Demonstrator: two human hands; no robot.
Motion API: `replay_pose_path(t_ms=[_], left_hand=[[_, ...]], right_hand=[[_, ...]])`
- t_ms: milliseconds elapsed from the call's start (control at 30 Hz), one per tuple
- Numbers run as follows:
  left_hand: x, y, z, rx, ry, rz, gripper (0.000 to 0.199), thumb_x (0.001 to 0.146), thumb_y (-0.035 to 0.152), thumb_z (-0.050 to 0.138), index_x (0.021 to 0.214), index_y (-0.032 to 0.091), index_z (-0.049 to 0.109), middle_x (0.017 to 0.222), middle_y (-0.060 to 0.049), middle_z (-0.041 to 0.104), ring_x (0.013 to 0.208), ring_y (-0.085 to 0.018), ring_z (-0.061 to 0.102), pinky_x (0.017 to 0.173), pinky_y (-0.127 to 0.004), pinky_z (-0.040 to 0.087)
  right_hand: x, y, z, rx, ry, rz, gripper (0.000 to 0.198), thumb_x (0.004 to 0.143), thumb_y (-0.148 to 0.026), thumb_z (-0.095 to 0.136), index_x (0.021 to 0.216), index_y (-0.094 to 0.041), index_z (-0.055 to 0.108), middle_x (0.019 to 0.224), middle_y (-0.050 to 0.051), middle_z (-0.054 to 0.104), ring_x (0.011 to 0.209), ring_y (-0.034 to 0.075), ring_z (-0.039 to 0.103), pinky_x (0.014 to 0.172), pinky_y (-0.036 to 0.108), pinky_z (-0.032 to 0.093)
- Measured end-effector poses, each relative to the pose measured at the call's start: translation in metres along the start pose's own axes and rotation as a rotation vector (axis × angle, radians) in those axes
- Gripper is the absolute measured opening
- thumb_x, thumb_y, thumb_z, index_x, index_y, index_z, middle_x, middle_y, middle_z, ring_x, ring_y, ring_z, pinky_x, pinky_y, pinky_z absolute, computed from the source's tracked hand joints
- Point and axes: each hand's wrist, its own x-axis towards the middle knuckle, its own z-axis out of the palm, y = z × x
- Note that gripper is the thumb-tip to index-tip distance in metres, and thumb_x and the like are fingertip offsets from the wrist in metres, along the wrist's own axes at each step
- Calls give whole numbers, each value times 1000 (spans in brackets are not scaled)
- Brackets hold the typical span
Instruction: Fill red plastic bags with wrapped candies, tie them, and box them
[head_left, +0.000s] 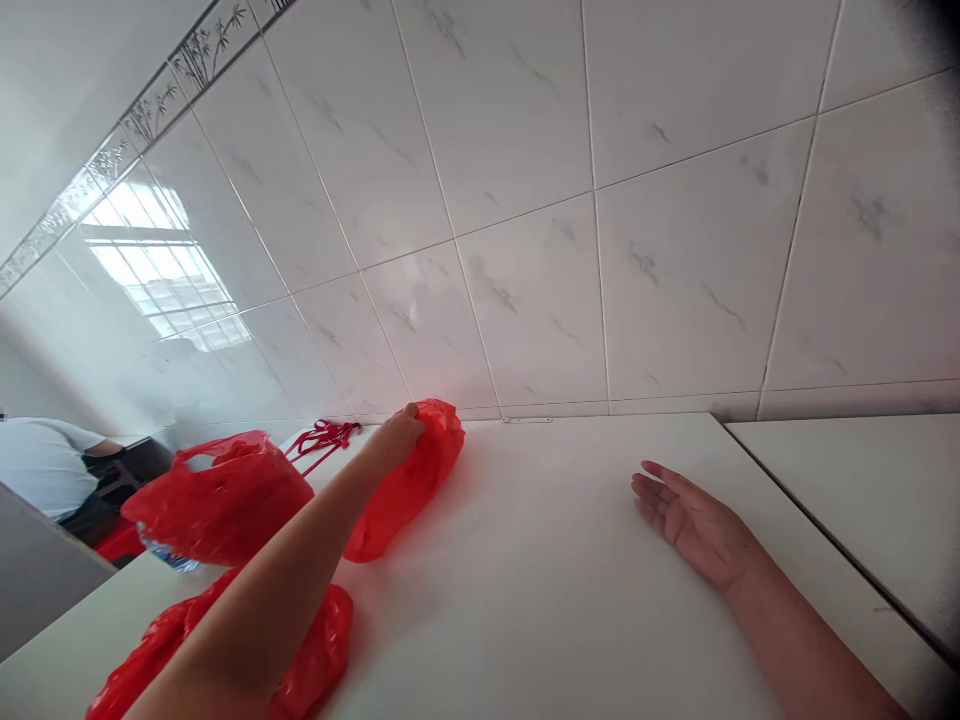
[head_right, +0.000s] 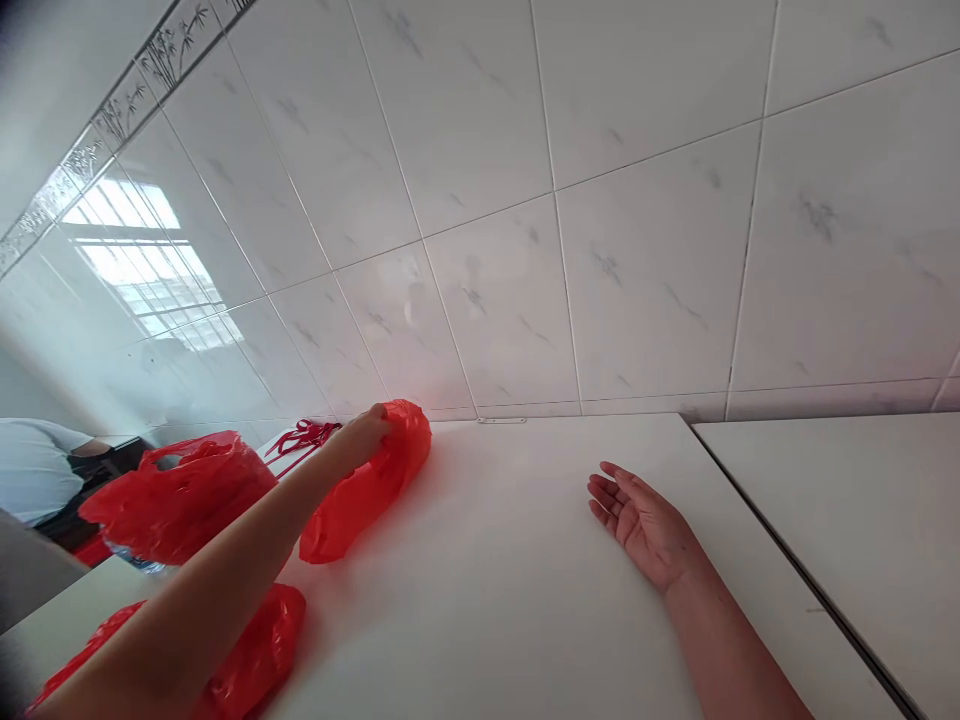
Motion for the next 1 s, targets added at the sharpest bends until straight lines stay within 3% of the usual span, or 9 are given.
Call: replay_pose_path(t_ms=[100, 200, 267, 500, 633, 733, 833, 900, 1000], left_hand=[[-7, 4, -13, 73, -55, 54, 7, 83, 23, 59, 84, 17, 62, 100, -6, 62, 85, -17, 58, 77, -33, 48], [-15, 12, -25, 106, -14, 59, 13, 71, 11, 56, 62, 19, 52, 69, -1, 57, 66, -16, 52, 63, -29, 40], [-20, 18, -32, 97, 45, 43, 11, 69, 10, 49, 66, 21, 49, 60, 1, 52, 60, -16, 49, 58, -28, 35], [-37, 31, -52, -49, 295, -71, 24, 69, 10, 34, 85, 22, 47, 67, 1, 55, 64, -16, 53, 57, -25, 37], [-50, 50, -59, -161, 300, -106, 19, 72, 17, 35, 83, 20, 50, 64, 2, 53, 58, -15, 53, 53, -24, 40], [-67, 77, -54, -297, 155, -61, 19, 80, 30, 38, 84, 20, 54, 59, 3, 53, 53, -13, 52, 51, -23, 41], [-82, 97, -31, -377, -246, 62, 19, 77, 38, 52, 85, 23, 60, 70, 3, 60, 59, -13, 55, 53, -22, 43], [-85, 97, -8, -273, -521, 86, 21, 66, 39, 65, 84, 27, 66, 76, 2, 64, 63, -15, 58, 52, -23, 42], [-72, 82, 27, -142, -593, 6, 27, 52, 33, 75, 77, 27, 68, 71, 0, 64, 62, -19, 59, 54, -27, 43]], right_hand=[[0, 0, 0, -2, 0, -6, 23, 81, -19, 65, 104, -18, 65, 97, 10, 65, 89, 18, 65, 74, 28, 60], [1, 1, -1, 0, 0, -6, 24, 80, -20, 66, 104, -18, 65, 96, 10, 65, 89, 18, 65, 75, 29, 60], [2, 1, -2, -4, -1, -7, 24, 80, -20, 66, 104, -18, 65, 96, 10, 65, 90, 19, 65, 76, 29, 60], [3, 1, -3, 0, -8, -14, 24, 80, -20, 66, 104, -17, 65, 96, 10, 65, 89, 19, 65, 75, 29, 60], [2, 1, -2, -6, 0, -3, 23, 81, -20, 64, 104, -17, 65, 96, 10, 65, 89, 19, 65, 75, 29, 60], [2, 1, -2, -5, 7, 0, 22, 82, -20, 63, 104, -18, 65, 97, 9, 65, 90, 18, 65, 74, 29, 60], [1, 1, -1, 3, 9, -7, 20, 83, -19, 62, 103, -18, 65, 96, 9, 65, 89, 18, 64, 73, 28, 60], [1, 1, 0, 3, 8, -9, 18, 84, -18, 60, 101, -17, 65, 94, 9, 65, 87, 17, 65, 71, 28, 59], [0, 1, 1, -7, -9, -13, 17, 84, -18, 60, 101, -16, 65, 93, 9, 65, 86, 17, 64, 71, 28, 59]])
